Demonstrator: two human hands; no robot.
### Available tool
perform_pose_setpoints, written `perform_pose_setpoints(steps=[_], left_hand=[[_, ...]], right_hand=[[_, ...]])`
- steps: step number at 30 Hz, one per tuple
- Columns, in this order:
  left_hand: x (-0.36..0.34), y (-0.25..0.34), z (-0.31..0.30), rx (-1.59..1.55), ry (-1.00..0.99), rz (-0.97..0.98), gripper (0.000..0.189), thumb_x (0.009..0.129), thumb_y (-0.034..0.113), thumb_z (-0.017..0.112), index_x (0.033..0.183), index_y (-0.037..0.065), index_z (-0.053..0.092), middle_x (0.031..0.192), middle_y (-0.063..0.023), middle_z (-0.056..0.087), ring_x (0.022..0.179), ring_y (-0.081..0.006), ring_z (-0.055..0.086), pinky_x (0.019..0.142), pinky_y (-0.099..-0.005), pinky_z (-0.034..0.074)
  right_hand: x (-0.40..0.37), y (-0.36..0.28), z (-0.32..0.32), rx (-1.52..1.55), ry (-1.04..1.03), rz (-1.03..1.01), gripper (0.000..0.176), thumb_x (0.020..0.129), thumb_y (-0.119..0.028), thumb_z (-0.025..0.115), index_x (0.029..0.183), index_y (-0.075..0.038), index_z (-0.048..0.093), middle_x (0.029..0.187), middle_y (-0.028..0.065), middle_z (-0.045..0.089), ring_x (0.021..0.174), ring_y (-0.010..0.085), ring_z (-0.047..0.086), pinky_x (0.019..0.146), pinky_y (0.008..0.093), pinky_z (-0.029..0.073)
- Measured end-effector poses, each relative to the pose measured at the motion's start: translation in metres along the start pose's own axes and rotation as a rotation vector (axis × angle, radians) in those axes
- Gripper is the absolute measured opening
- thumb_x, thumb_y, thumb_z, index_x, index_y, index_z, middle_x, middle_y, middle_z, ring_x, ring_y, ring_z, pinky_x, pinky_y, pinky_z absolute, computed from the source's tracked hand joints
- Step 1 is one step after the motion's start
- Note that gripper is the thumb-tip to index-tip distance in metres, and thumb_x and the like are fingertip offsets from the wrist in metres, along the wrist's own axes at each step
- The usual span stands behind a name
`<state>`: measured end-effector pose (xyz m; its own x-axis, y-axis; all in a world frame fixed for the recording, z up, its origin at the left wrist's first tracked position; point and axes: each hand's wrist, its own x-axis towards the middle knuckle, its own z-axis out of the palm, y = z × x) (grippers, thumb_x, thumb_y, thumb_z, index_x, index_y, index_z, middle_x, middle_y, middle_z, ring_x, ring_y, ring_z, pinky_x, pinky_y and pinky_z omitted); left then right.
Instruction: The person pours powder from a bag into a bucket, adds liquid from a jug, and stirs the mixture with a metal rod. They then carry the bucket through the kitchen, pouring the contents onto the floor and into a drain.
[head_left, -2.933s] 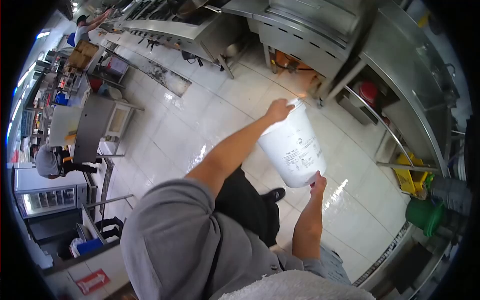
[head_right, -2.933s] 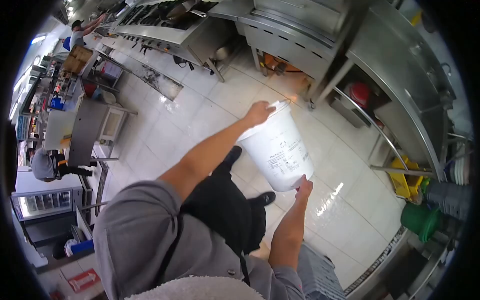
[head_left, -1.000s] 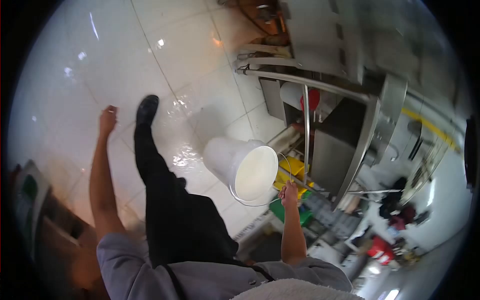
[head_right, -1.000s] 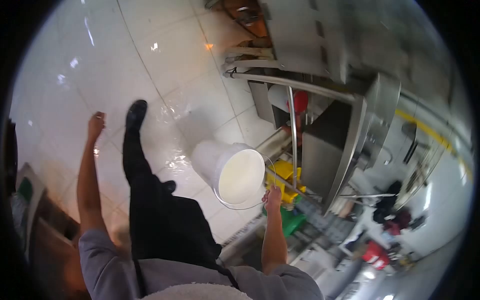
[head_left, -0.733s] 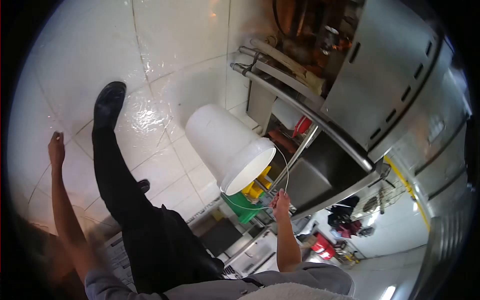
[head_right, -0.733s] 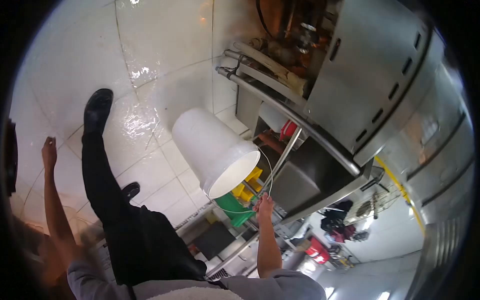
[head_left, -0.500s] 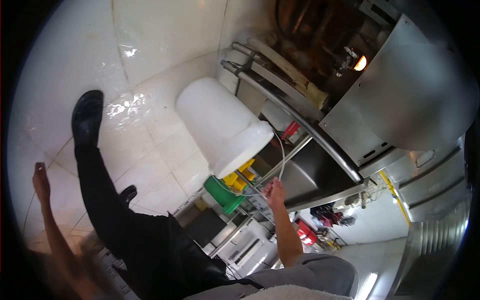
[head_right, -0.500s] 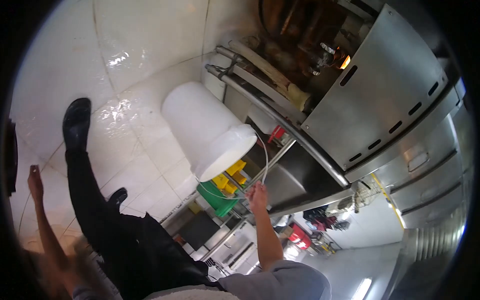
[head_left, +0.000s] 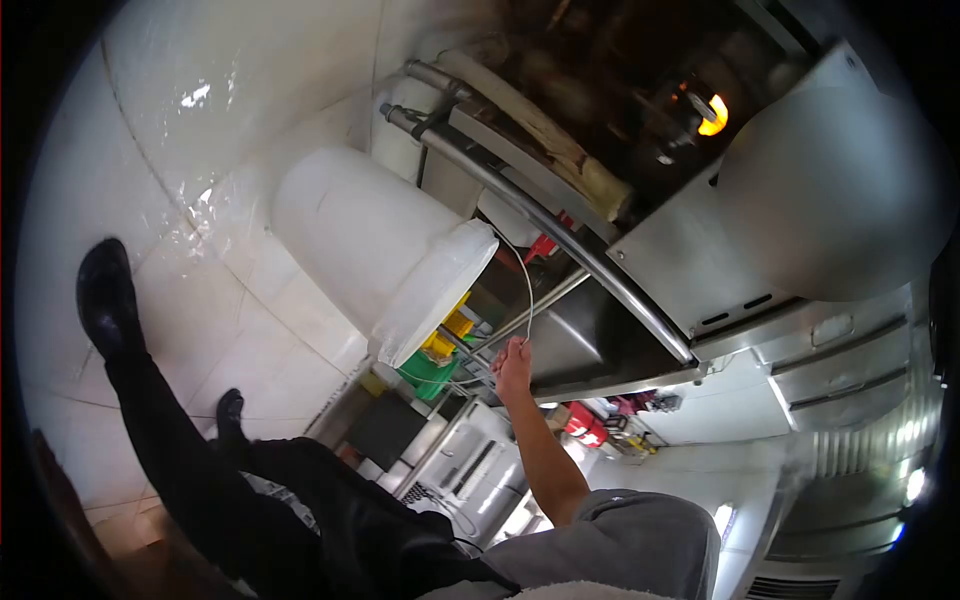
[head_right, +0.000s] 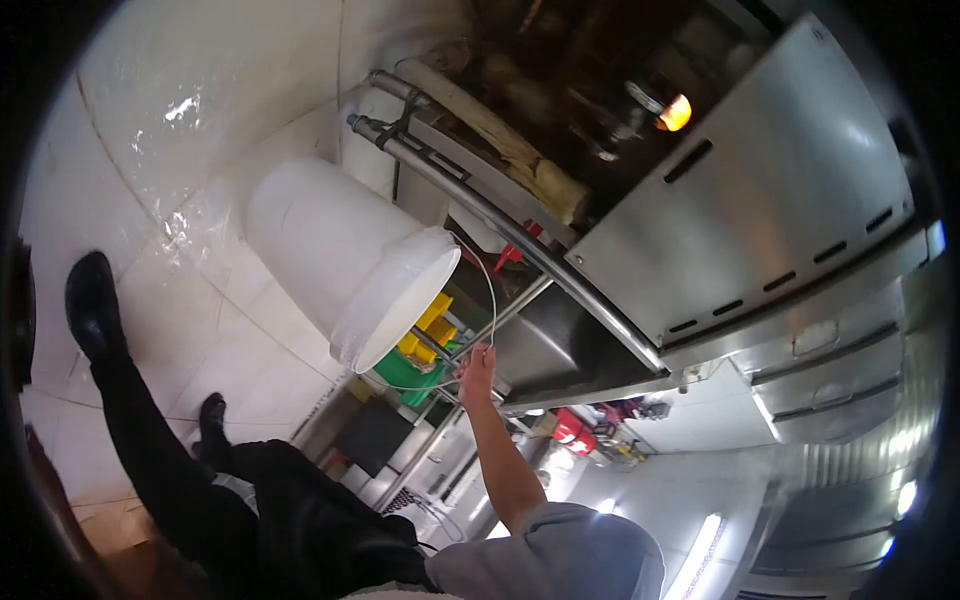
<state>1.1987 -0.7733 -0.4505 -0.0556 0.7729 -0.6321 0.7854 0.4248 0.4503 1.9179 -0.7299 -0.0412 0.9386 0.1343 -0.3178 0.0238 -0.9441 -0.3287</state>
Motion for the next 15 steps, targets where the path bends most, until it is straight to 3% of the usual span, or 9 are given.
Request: perform_pose_setpoints(steps=[1, 2, 4, 5, 7, 8, 10, 11, 15], left_hand=[[0.018, 0.036, 0.000, -0.327, -0.023, 0.011, 0.034, 0.089, 0.017, 0.039, 0.119, 0.000, 0.043, 0.121, -0.0124, 0.045, 0.113, -0.0235, 0.042, 0.095, -0.0318, 0.032], [0.034, 0.076, 0.003, -0.304, -0.024, -0.094, 0.033, 0.089, 0.015, 0.038, 0.118, 0.000, 0.044, 0.119, -0.0123, 0.046, 0.111, -0.0224, 0.043, 0.093, -0.0324, 0.034], [0.078, 0.260, -0.022, -0.626, -0.031, 0.033, 0.028, 0.086, 0.012, 0.046, 0.110, -0.001, 0.051, 0.110, -0.0122, 0.052, 0.102, -0.0183, 0.049, 0.086, -0.0285, 0.040], [0.093, 0.351, -0.042, -0.594, -0.021, 0.205, 0.026, 0.083, 0.011, 0.051, 0.105, -0.003, 0.052, 0.101, -0.0117, 0.056, 0.092, -0.0169, 0.053, 0.080, -0.0276, 0.042], [0.116, 0.488, -0.072, -0.841, -0.135, 0.493, 0.022, 0.084, 0.010, 0.050, 0.101, -0.003, 0.052, 0.092, -0.0084, 0.056, 0.085, -0.0136, 0.053, 0.076, -0.0241, 0.042], [0.125, 0.544, -0.078, -0.959, -0.017, 0.706, 0.021, 0.083, 0.009, 0.051, 0.100, -0.004, 0.051, 0.088, -0.0081, 0.055, 0.080, -0.0124, 0.052, 0.073, -0.0233, 0.042], [0.138, 0.636, -0.104, -0.940, 0.108, 0.778, 0.029, 0.080, 0.021, 0.057, 0.098, -0.002, 0.054, 0.082, -0.0071, 0.057, 0.076, -0.0125, 0.053, 0.067, -0.0247, 0.043], [0.127, 0.674, -0.141, -0.879, 0.060, 0.747, 0.036, 0.084, 0.030, 0.046, 0.093, -0.003, 0.054, 0.088, -0.0225, 0.057, 0.084, -0.0342, 0.055, 0.072, -0.0366, 0.043], [0.127, 0.730, -0.169, -0.641, -0.139, 0.703, 0.035, 0.080, 0.029, 0.053, 0.086, -0.004, 0.058, 0.085, -0.0219, 0.059, 0.080, -0.0327, 0.057, 0.070, -0.0370, 0.045]], right_hand=[[-0.001, 0.001, 0.000, -0.008, 0.002, -0.010, 0.017, 0.088, -0.029, 0.043, 0.083, -0.014, 0.037, 0.056, -0.0020, 0.034, 0.044, 0.0080, 0.034, 0.042, 0.0254, 0.034], [0.004, 0.000, 0.004, -0.015, -0.011, -0.025, 0.016, 0.089, -0.028, 0.042, 0.083, -0.014, 0.037, 0.057, -0.0025, 0.033, 0.043, 0.0073, 0.032, 0.040, 0.0242, 0.033], [0.002, -0.003, 0.009, -0.019, -0.023, -0.076, 0.016, 0.089, -0.028, 0.041, 0.082, -0.014, 0.037, 0.057, -0.0026, 0.033, 0.042, 0.0071, 0.031, 0.039, 0.0236, 0.032], [-0.003, -0.002, 0.007, -0.061, 0.003, -0.128, 0.016, 0.089, -0.028, 0.041, 0.082, -0.014, 0.036, 0.057, -0.0028, 0.033, 0.042, 0.0068, 0.031, 0.038, 0.0230, 0.031], [-0.005, 0.003, 0.004, -0.025, -0.009, -0.147, 0.015, 0.090, -0.026, 0.039, 0.082, -0.014, 0.036, 0.057, -0.0028, 0.034, 0.041, 0.0066, 0.031, 0.037, 0.0227, 0.031], [-0.011, -0.001, 0.006, 0.002, -0.028, -0.152, 0.014, 0.090, -0.025, 0.039, 0.081, -0.014, 0.036, 0.057, -0.0027, 0.034, 0.041, 0.0062, 0.032, 0.037, 0.0226, 0.031], [-0.025, -0.014, 0.014, 0.096, -0.058, -0.151, 0.011, 0.090, -0.020, 0.039, 0.084, -0.011, 0.041, 0.056, -0.0040, 0.033, 0.042, 0.0045, 0.032, 0.036, 0.0205, 0.028], [-0.026, -0.013, 0.014, 0.111, -0.073, -0.148, 0.011, 0.090, -0.020, 0.039, 0.084, -0.011, 0.041, 0.056, -0.0040, 0.033, 0.042, 0.0045, 0.032, 0.036, 0.0205, 0.028], [-0.039, -0.020, 0.028, 0.095, -0.095, -0.228, 0.012, 0.090, -0.022, 0.038, 0.083, -0.011, 0.038, 0.058, -0.0023, 0.034, 0.041, 0.0050, 0.032, 0.035, 0.0209, 0.030]])
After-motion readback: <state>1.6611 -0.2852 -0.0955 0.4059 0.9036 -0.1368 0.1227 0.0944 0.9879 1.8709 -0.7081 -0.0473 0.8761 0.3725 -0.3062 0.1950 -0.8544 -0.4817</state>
